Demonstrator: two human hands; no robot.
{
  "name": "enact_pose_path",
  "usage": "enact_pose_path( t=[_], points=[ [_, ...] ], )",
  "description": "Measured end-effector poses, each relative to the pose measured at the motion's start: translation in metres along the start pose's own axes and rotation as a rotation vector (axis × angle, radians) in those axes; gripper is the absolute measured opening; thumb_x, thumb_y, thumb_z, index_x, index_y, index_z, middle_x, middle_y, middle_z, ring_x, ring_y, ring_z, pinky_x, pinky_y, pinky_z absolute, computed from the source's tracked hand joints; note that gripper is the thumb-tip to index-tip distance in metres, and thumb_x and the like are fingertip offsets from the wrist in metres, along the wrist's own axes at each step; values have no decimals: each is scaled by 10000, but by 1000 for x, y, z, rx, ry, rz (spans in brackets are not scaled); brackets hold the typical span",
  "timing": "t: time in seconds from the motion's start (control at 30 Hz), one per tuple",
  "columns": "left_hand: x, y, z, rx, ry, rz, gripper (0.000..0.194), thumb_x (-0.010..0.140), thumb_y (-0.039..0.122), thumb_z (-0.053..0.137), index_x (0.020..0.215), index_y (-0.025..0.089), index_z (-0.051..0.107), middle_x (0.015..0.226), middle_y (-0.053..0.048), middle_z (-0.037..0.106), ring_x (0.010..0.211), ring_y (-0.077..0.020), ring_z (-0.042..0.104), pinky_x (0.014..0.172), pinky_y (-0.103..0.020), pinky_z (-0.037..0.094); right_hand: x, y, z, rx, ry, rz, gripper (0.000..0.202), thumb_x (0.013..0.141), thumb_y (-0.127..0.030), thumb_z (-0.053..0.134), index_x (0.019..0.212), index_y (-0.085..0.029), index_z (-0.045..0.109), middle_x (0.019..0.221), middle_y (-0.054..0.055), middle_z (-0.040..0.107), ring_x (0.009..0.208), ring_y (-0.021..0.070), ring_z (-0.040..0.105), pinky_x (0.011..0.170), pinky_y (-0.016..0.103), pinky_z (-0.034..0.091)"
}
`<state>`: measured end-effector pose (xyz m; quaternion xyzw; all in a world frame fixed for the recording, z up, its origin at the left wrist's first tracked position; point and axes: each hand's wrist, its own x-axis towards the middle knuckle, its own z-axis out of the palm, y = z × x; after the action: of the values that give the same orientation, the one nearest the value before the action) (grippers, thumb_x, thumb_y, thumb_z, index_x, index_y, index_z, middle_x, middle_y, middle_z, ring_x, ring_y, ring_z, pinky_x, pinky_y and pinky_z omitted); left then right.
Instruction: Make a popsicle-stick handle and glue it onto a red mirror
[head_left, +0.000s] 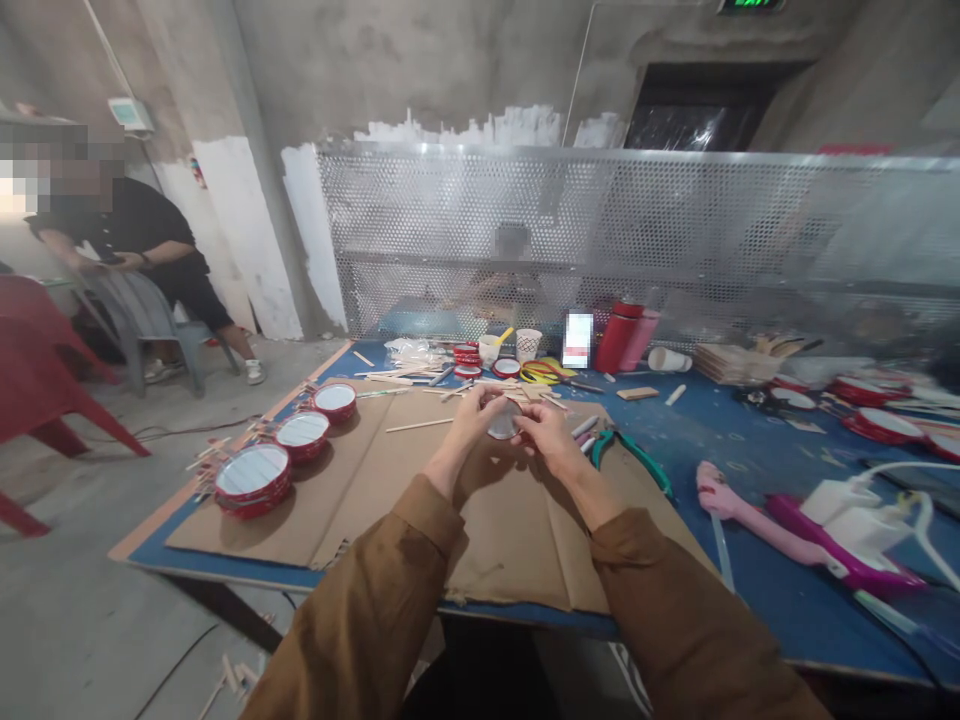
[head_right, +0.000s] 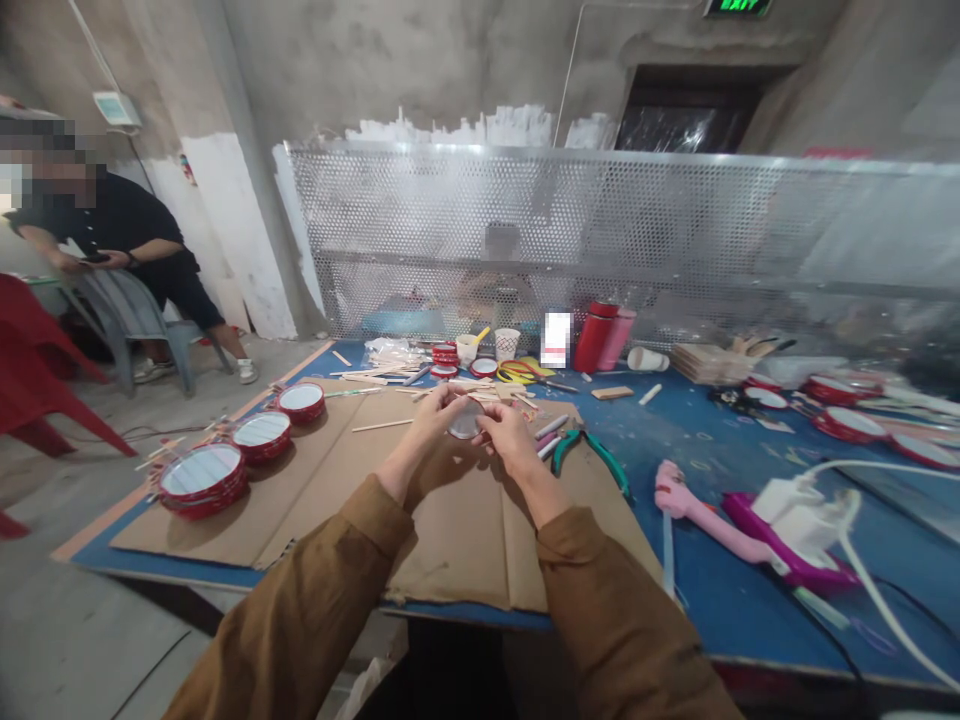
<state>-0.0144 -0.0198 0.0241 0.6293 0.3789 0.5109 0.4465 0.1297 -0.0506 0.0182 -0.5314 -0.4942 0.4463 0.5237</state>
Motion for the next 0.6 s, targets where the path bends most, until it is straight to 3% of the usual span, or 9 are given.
enact_pose_path(
  t=[0.2,0.6],
  points=[
    [9,-4,-1,39,-14,-14,39,819,200,619,798,170,606,790,-5,635,745,-133,578,743,-250,462,4,1,1,-65,77,-139,207,640,-277,712,803,-203,608,666,-23,655,543,128,601,490,223,482],
    [11,-9,-8,119,-85,26,58,811,206,601,770,167,616,717,9,598,720,-131,551,664,-228,446,-8,-12,4,-180,25,-256,207,691,-355,632,851,-230,596,631,-39,623,496,130,542,460,229,435]
  ],
)
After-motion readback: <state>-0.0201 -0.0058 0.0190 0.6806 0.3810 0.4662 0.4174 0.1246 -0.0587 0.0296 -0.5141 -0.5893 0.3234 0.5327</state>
